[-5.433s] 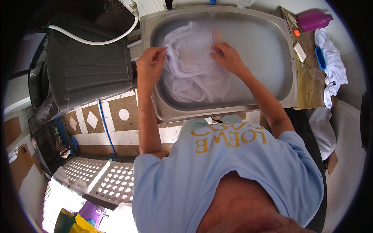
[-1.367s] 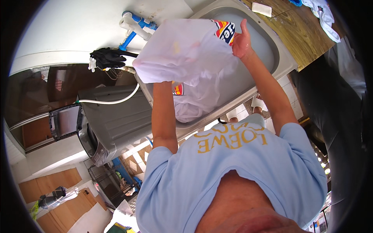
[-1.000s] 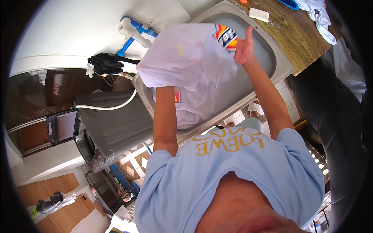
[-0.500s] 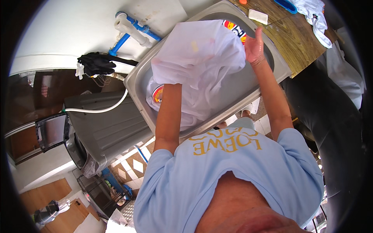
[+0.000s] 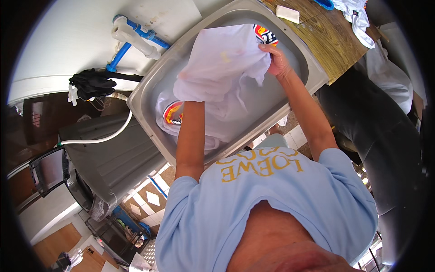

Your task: The person washes white fabric in a basin of soapy water by hand, scrubbing the material against itself, lifting and wringing it, and focusing on specific stained areas near a colorful logo.

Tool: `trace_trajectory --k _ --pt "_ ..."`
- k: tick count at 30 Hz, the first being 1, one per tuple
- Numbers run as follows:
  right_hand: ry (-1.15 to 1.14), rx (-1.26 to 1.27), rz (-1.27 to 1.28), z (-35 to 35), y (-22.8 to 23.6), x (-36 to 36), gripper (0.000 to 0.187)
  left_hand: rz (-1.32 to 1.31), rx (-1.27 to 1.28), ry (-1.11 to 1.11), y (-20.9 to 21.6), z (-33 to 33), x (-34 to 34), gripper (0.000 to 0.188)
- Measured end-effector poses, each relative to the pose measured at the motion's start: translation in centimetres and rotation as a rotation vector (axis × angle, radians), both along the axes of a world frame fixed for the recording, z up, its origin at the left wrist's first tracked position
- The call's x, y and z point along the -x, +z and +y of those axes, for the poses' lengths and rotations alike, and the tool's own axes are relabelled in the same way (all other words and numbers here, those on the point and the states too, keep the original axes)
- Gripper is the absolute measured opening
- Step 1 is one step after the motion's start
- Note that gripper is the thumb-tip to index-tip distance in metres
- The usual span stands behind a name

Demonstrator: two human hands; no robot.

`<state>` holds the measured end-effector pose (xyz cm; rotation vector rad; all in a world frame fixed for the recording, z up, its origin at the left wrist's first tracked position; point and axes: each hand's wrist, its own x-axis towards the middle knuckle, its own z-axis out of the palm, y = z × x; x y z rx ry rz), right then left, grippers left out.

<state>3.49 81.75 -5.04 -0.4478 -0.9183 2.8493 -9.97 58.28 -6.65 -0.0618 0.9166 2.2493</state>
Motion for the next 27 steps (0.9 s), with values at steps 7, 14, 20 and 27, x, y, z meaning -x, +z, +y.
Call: trace_trajectory --k 7,14,20,27 --pt "-0.026 -0.099 -0.052 1.6 -0.3 -0.2 0.040 -0.001 0.049 -0.018 -0.2 -2.7 -0.8 0.032" --pt "-0.026 -0.183 -0.071 2.9 0.6 -0.5 0.040 0.115 0.463 -0.181 1.3 -12.2 -3.0 0.029" --pt "-0.019 -0.246 -0.005 2.9 -0.2 -0.4 0.043 0.522 1.530 -0.823 8.3 -16.0 -6.0 0.027" --pt "0.121 -0.175 -0.016 2.5 1.2 0.2 0.038 1.602 1.166 0.271 6.3 -2.7 -4.7 0.023"
